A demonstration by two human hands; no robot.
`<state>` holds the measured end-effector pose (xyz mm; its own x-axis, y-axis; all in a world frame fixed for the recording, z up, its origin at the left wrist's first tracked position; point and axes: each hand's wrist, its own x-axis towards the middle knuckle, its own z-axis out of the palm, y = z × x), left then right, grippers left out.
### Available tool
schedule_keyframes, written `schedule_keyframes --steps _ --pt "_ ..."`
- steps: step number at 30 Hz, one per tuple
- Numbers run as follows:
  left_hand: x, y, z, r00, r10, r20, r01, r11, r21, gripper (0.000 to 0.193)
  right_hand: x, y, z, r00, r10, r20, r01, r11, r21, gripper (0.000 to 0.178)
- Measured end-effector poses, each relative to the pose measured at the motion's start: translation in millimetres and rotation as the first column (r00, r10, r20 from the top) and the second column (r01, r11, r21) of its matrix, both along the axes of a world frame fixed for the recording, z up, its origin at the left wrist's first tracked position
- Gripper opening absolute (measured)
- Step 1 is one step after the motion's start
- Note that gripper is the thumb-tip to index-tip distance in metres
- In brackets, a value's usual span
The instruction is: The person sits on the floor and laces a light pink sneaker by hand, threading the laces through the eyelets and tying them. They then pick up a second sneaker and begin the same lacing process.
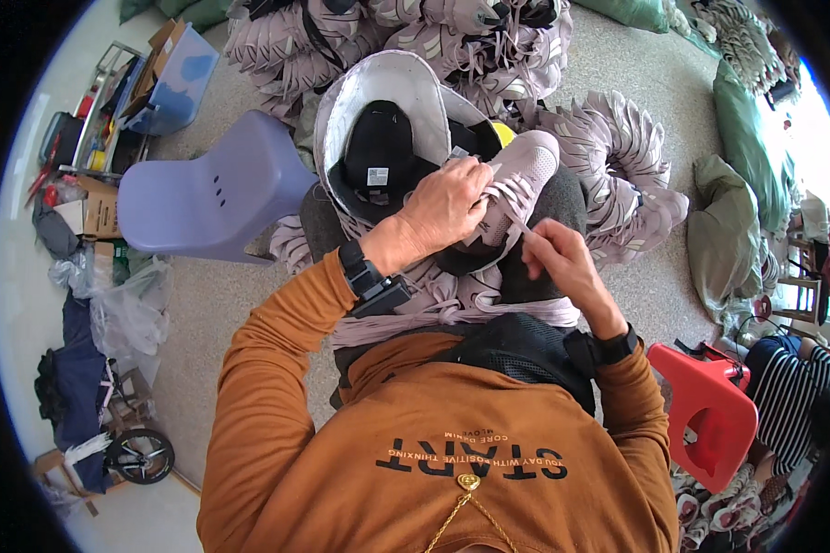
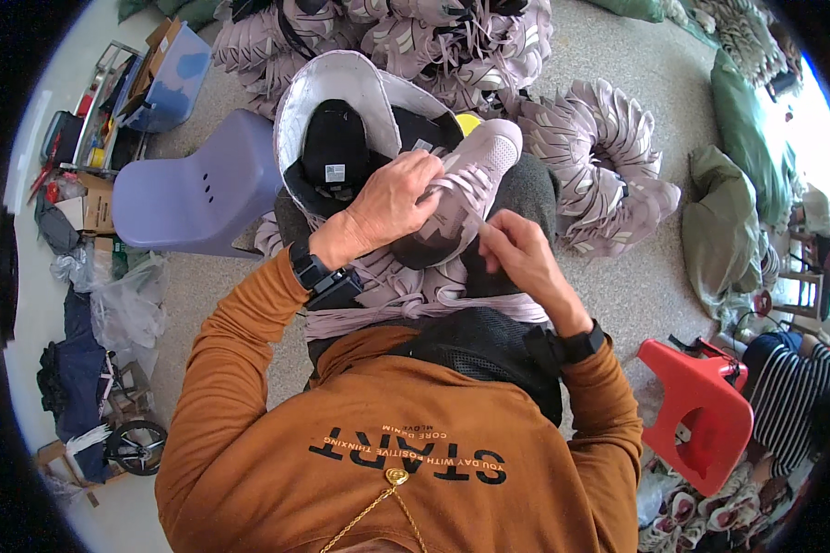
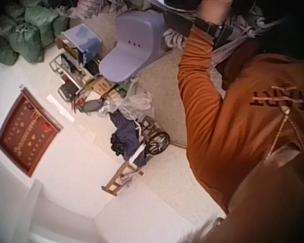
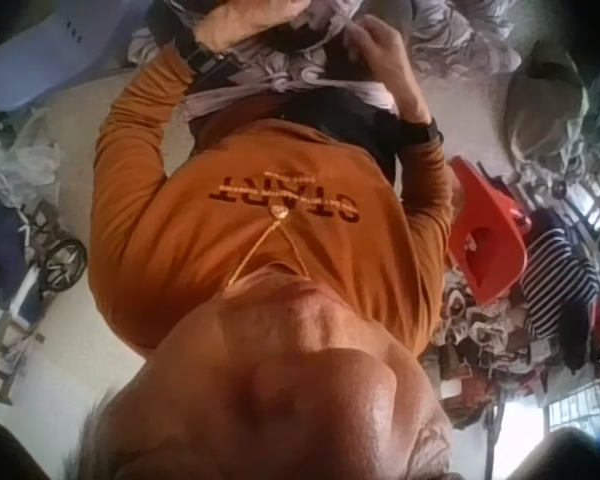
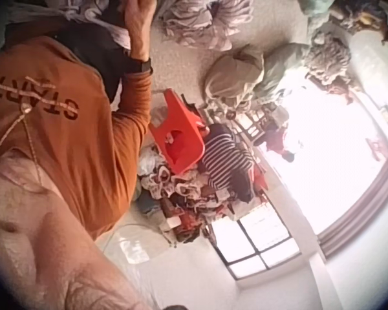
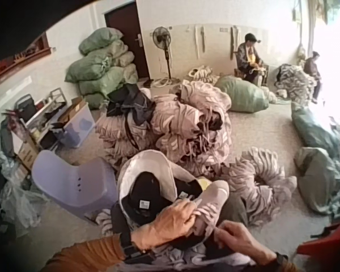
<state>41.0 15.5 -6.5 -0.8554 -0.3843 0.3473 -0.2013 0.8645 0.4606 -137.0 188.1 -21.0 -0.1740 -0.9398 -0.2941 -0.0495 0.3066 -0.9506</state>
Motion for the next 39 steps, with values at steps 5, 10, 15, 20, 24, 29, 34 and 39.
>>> schedule_keyframes --steps 5,10,15,20,24,29,34,39 --pt "10 38 18 1.0 -0.001 0.002 0.001 0.999 0.047 0.028 -40 61 21 0.889 -0.168 0.426 0.231 0.968 -0.1 0.027" --pt "10 72 -22 1.0 0.024 0.018 -0.028 0.959 0.282 0.024 -82 117 26 0.52 -0.216 0.826 0.653 0.725 -0.222 0.029" --pt "-4 74 -22 0.998 0.066 -0.014 -0.051 0.87 0.491 0.016 -144 171 23 0.315 0.169 0.934 0.709 0.612 -0.35 0.027" --pt "0 72 -26 0.997 0.076 -0.002 -0.058 0.778 0.625 0.017 -188 223 0 0.392 -0.431 0.813 0.873 0.454 -0.18 0.017" --pt "-1 74 -28 0.994 0.102 -0.025 -0.065 0.787 0.613 0.018 -155 183 -16 0.657 -0.711 0.25 0.749 0.652 -0.113 0.04" --pt "-3 71 -32 0.991 0.122 -0.061 -0.048 0.726 0.686 0.021 -27 66 13 0.97 -0.181 0.162 0.157 0.975 0.155 0.018" --pt "-2 68 -27 0.995 0.099 -0.003 -0.069 0.71 0.701 0.022 0 15 -7 0.996 -0.09 -0.005 0.091 0.995 0.031 0.011" --pt "-1 71 -29 0.994 0.104 -0.033 -0.054 0.73 0.682 0.022 -1 7 -25 0.984 -0.084 -0.159 0.076 0.996 -0.056 0.013"
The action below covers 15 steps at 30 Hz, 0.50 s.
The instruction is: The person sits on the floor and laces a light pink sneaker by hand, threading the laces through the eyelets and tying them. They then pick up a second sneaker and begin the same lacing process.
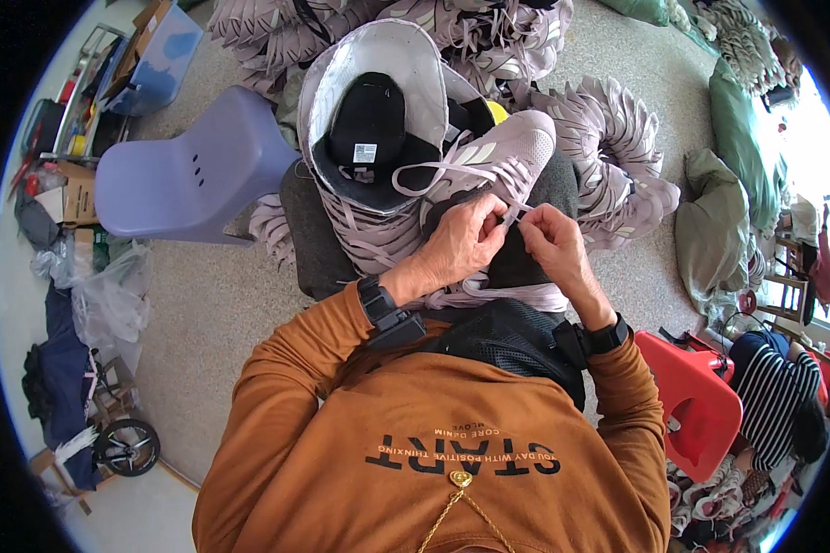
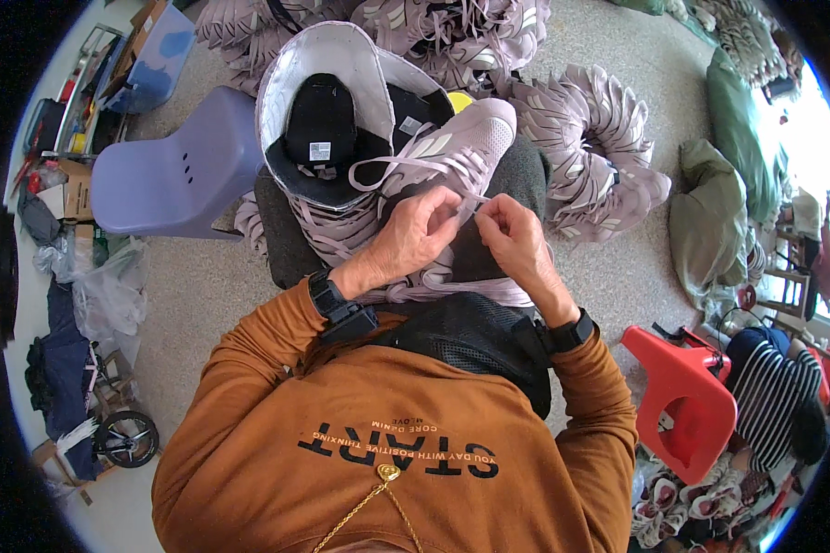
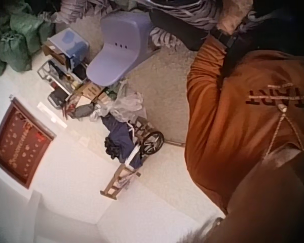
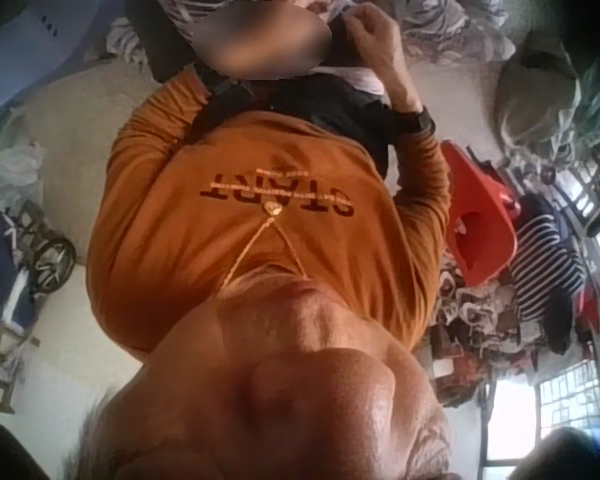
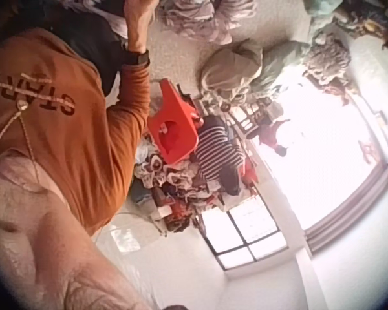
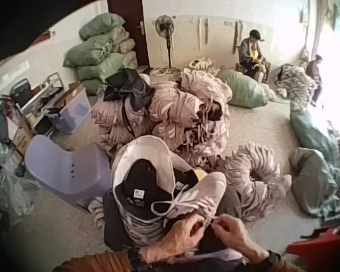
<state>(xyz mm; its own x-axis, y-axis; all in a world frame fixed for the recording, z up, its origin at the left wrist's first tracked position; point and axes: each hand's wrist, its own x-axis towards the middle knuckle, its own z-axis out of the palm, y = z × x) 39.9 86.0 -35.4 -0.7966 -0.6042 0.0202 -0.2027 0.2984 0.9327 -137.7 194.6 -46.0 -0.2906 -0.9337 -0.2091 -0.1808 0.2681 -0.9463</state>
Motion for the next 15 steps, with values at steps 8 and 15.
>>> schedule_keyframes --steps 8,15 --pt "2 5 -3 0.987 0.068 -0.149 -0.072 0.997 -0.021 0.018 9 -10 26 0.895 0.076 -0.439 -0.127 0.988 -0.088 0.009" --pt "-6 -3 -2 0.99 0.012 -0.14 -0.024 0.996 -0.087 0.02 -7 -18 31 0.791 0.097 -0.604 -0.263 0.945 -0.192 0.004"
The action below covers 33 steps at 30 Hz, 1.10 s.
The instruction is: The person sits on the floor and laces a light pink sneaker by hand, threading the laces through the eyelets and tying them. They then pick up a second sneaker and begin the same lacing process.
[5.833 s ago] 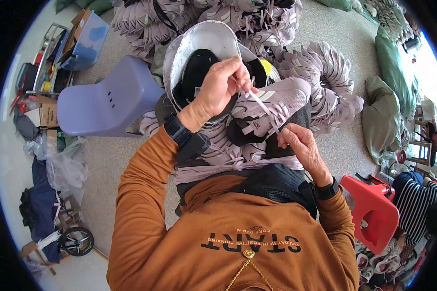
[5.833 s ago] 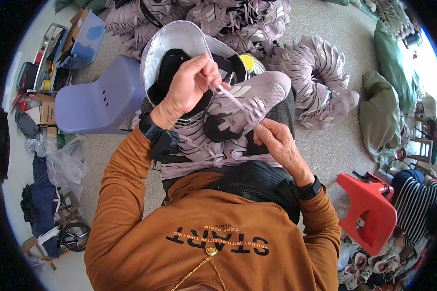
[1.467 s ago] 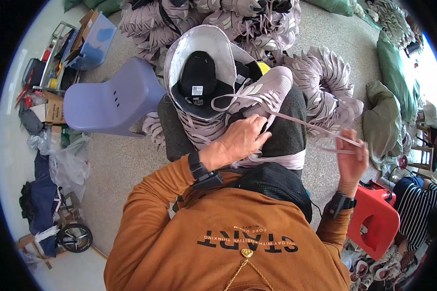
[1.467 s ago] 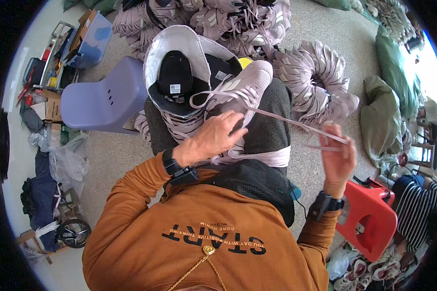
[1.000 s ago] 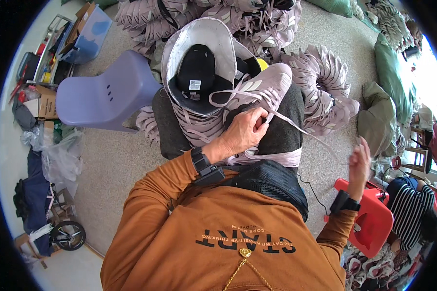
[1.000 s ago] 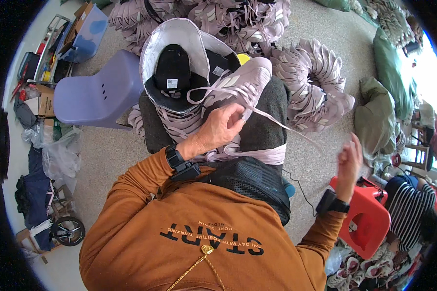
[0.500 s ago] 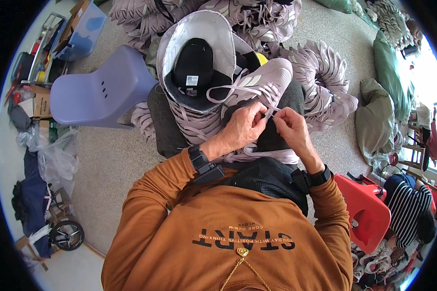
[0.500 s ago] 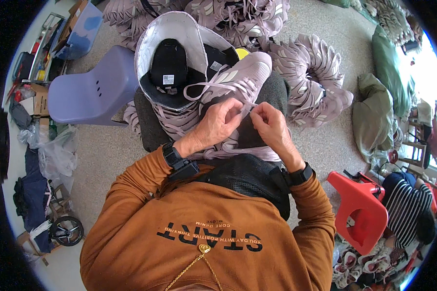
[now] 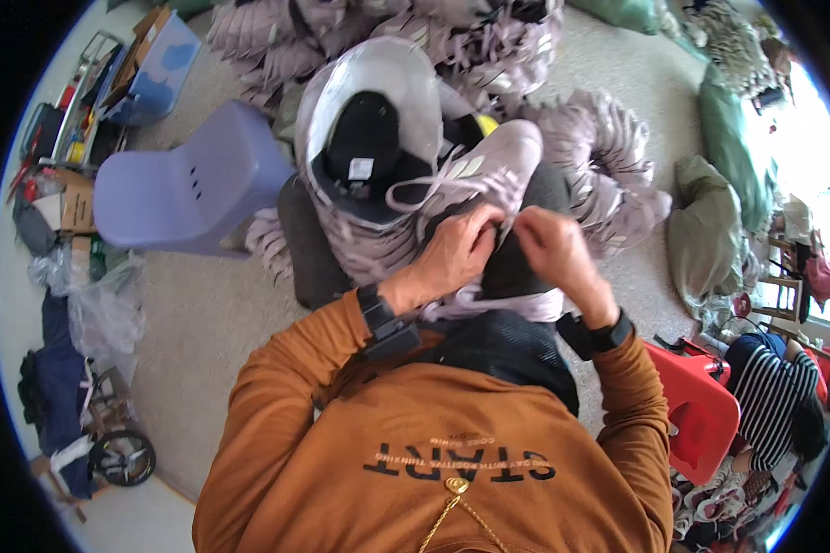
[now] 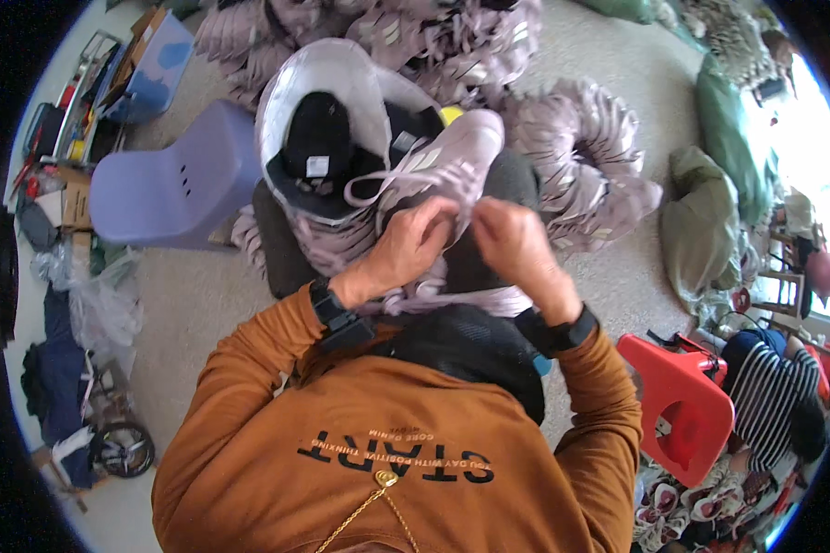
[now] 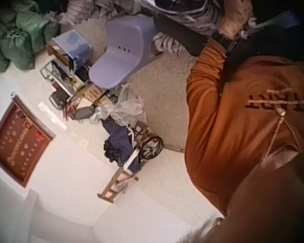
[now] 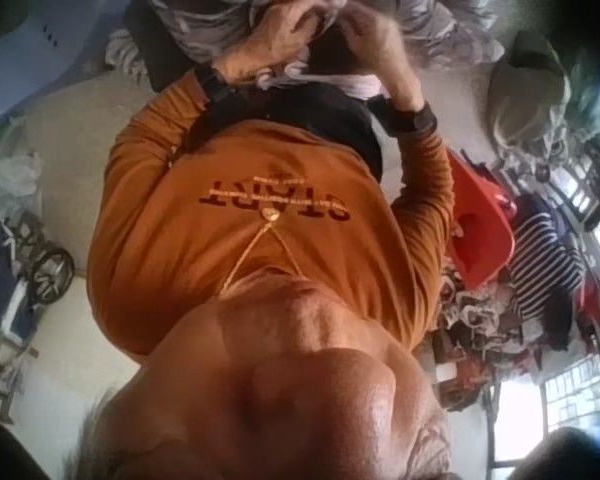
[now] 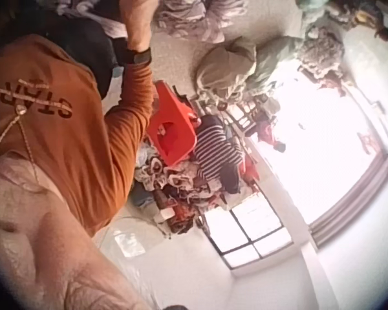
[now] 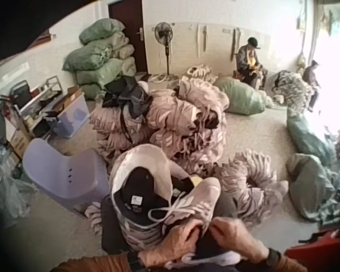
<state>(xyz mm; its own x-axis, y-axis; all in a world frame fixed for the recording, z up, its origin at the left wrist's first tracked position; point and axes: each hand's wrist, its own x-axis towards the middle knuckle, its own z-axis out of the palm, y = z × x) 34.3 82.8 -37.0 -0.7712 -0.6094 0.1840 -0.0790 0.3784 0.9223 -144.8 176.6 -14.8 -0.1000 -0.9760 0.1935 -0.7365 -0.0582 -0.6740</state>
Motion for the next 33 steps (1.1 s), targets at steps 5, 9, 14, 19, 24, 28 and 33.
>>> schedule_keyframes --steps 5,9,14,19,24,28,33 --pt "-12 2 -14 0.999 0.049 0.007 -0.049 0.998 -0.03 0.016 2 3 -26 0.997 -0.074 0.028 0.075 0.995 -0.068 0.008" --pt "-4 -7 -14 1.0 -0.009 -0.014 0.009 1.0 -0.005 0.014 13 9 -12 0.959 -0.201 0.202 0.191 0.979 0.066 0.01" --pt "-13 -12 -13 0.997 -0.076 0.002 0.075 0.978 -0.197 0.019 13 11 -22 0.976 -0.117 0.185 0.126 0.991 -0.04 0.017" --pt "-12 -23 -7 0.993 -0.112 0.033 0.116 0.968 -0.221 0.016 27 9 -13 0.994 -0.081 0.07 0.085 0.995 -0.057 0.043" --pt "-20 -26 -6 0.992 -0.112 0.061 0.123 0.966 -0.226 0.012 27 6 -16 0.994 -0.105 0.003 0.105 0.989 -0.105 0.043" --pt "-19 -27 -3 0.989 -0.112 0.1 0.134 0.956 -0.26 0.011 26 3 -18 0.992 -0.128 -0.011 0.126 0.988 -0.093 0.038" --pt "17 -39 26 0.928 -0.35 0.129 0.323 0.927 0.19 0.009 20 10 -15 0.993 -0.121 0.009 0.121 0.992 -0.047 0.033"
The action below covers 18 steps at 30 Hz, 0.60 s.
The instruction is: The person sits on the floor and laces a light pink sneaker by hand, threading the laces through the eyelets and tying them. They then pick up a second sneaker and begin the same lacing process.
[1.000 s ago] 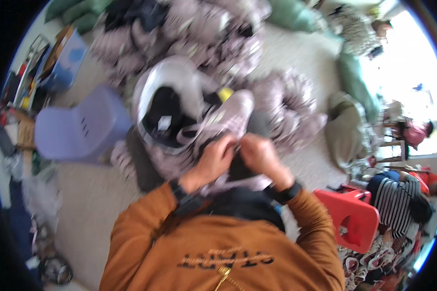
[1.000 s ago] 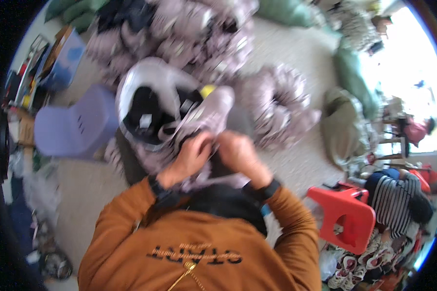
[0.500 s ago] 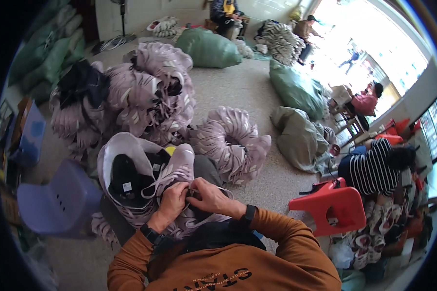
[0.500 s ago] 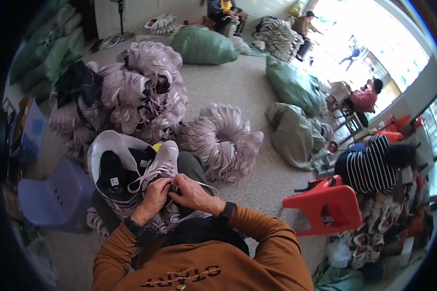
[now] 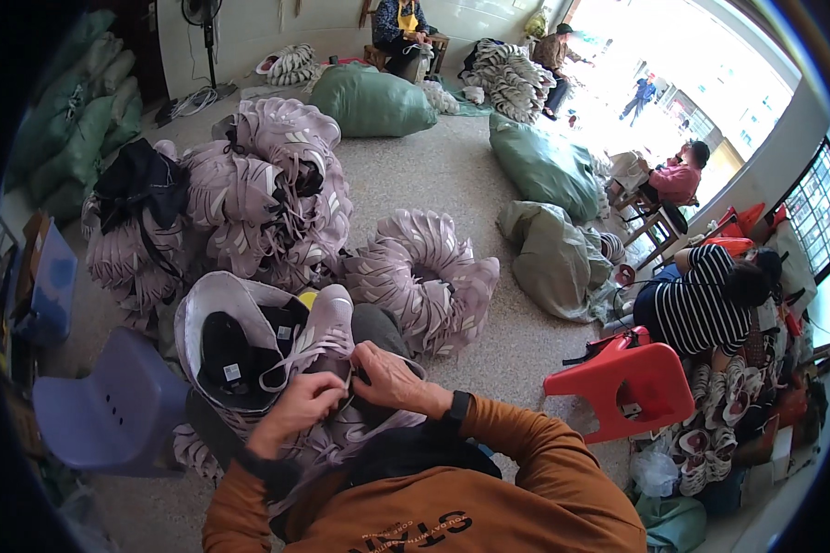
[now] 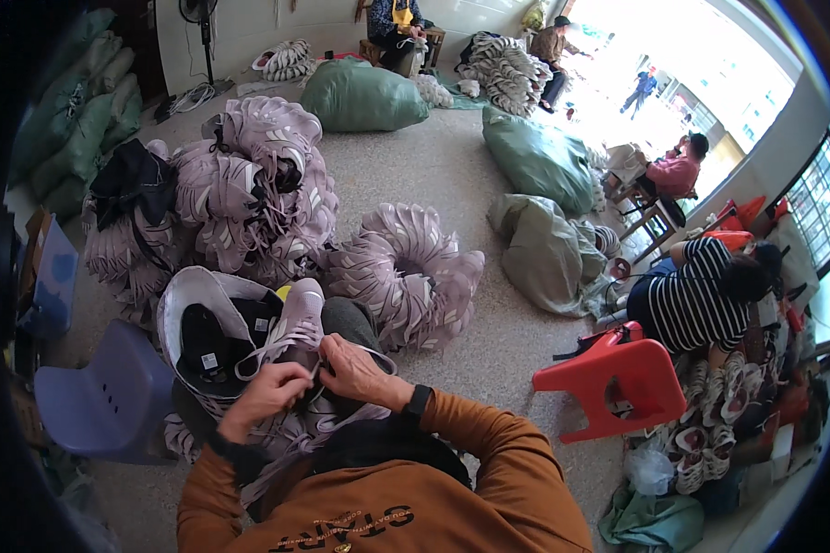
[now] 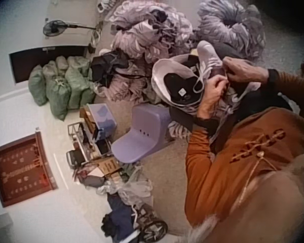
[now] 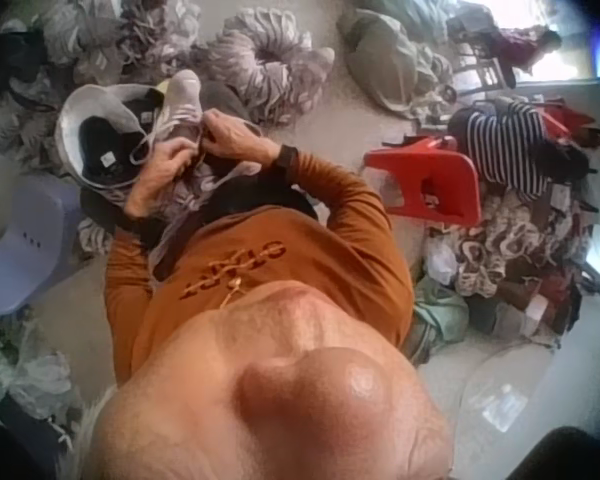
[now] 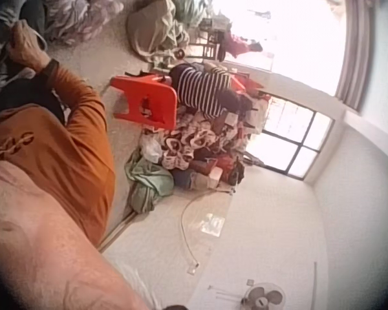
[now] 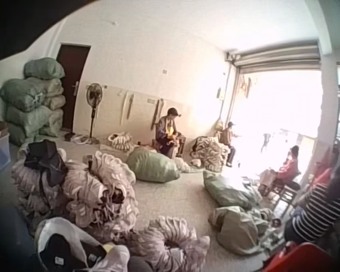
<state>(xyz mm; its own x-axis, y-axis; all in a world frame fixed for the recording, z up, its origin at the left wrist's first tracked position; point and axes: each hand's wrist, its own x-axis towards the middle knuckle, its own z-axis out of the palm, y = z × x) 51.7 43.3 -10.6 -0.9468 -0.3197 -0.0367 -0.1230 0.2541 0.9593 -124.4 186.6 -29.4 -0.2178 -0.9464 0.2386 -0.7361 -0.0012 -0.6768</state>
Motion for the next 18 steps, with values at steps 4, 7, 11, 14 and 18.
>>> schedule_keyframes --steps 4,7,11,14,18 --pt "33 -9 35 0.997 0.077 0.022 -0.079 0.902 0.424 0.01 3 1 0 1.0 -0.008 -0.01 0.008 1.0 0.01 0.033" --pt "38 -1 30 0.981 0.163 -0.102 -0.13 0.954 0.27 0.007 9 -5 11 0.993 -0.061 -0.104 0.053 0.996 -0.076 0.031" --pt "28 10 27 0.976 0.144 -0.163 -0.116 0.978 0.172 0.003 -7 -12 13 0.96 -0.167 -0.225 0.124 0.973 -0.193 0.027" --pt "20 12 27 0.971 0.142 -0.194 -0.11 0.98 0.167 0.003 -12 -7 -2 0.961 -0.079 -0.267 0.049 0.992 -0.115 0.026" --pt "15 13 27 0.972 0.161 -0.173 -0.13 0.975 0.178 0.003 -7 -9 -12 0.991 -0.069 -0.118 0.056 0.992 -0.115 0.019"
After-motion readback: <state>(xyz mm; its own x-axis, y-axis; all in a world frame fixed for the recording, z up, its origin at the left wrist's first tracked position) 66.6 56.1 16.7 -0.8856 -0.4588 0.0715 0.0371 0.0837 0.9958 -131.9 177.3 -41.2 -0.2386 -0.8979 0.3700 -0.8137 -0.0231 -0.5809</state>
